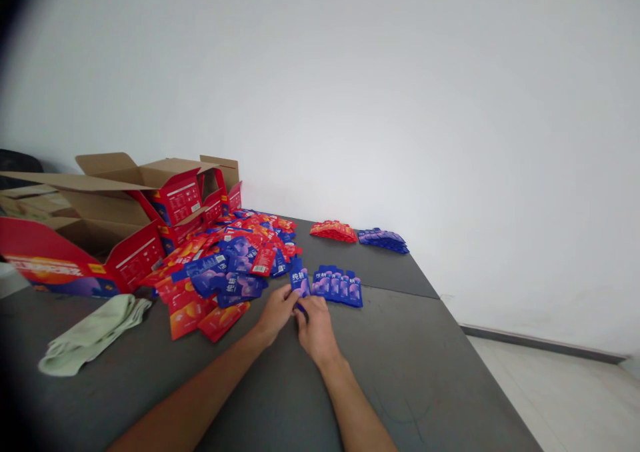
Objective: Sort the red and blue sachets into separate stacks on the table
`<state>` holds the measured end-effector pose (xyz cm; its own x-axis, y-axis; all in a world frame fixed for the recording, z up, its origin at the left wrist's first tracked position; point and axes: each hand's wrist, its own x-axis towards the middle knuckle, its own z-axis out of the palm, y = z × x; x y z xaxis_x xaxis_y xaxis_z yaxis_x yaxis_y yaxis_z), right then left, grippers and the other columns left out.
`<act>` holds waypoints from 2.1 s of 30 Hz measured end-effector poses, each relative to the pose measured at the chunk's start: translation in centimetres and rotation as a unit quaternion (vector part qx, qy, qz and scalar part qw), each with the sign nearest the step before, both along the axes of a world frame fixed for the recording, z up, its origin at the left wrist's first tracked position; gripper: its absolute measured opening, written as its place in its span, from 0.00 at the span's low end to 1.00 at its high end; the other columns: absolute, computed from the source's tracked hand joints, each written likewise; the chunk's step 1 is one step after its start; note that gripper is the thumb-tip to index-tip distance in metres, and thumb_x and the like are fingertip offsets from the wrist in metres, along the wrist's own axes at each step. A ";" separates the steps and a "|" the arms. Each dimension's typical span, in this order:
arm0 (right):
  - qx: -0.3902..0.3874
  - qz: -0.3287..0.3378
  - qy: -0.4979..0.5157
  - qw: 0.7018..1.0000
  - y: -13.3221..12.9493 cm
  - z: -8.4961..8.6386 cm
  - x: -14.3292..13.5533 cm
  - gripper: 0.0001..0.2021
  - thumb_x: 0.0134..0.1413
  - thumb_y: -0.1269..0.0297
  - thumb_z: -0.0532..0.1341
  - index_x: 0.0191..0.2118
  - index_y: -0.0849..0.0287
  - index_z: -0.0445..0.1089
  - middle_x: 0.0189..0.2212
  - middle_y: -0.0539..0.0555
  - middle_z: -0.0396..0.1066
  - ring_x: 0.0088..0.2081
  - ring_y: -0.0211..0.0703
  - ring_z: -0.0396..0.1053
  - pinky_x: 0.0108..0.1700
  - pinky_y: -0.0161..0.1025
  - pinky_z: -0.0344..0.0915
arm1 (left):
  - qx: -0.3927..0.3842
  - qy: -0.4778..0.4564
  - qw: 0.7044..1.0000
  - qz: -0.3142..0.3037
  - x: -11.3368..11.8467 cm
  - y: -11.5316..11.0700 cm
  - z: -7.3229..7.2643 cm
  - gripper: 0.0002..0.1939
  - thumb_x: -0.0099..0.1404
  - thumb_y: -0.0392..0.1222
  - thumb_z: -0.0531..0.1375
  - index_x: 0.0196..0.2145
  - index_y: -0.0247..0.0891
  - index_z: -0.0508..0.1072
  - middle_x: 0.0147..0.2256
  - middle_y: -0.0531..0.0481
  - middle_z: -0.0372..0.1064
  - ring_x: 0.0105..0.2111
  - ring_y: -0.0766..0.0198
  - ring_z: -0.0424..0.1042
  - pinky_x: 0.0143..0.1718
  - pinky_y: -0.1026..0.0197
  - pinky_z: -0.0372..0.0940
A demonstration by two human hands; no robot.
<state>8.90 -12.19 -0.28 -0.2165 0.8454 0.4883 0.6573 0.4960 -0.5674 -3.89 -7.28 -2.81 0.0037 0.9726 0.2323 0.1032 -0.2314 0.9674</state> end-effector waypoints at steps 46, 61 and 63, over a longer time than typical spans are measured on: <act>-0.179 -0.270 -0.191 0.927 4.6 -4.1 11.4 0.22 0.62 0.63 0.52 0.61 0.43 0.62 0.66 0.51 0.53 0.68 0.54 0.42 0.64 0.62 0.41 | 0.119 0.505 0.853 -0.050 8.0 3.2 -0.2 0.22 0.65 0.48 0.54 0.56 0.45 0.68 0.58 0.43 0.62 0.54 0.48 0.60 0.53 0.47 0.57; -0.081 -0.284 -0.162 0.941 3.6 -2.7 8.8 0.27 0.54 0.69 0.55 0.60 0.47 0.64 0.65 0.51 0.55 0.68 0.55 0.38 0.64 0.60 0.38 | 0.114 0.473 0.873 -0.007 6.5 2.4 0.2 0.26 0.65 0.51 0.54 0.60 0.44 0.64 0.61 0.42 0.57 0.59 0.49 0.55 0.58 0.47 0.52; -0.059 -0.266 -0.162 0.949 3.4 -2.6 7.9 0.26 0.54 0.69 0.55 0.59 0.47 0.65 0.64 0.50 0.56 0.68 0.53 0.39 0.65 0.57 0.38 | 0.113 0.489 0.864 0.032 5.5 2.7 0.3 0.23 0.67 0.50 0.53 0.56 0.42 0.68 0.60 0.41 0.58 0.60 0.49 0.54 0.59 0.46 0.51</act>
<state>16.78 -8.75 -2.89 0.1328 0.9215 0.3650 0.9460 -0.0079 -0.3241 1.61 -4.60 -2.52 0.2538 0.9086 0.3316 0.8658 -0.3663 0.3411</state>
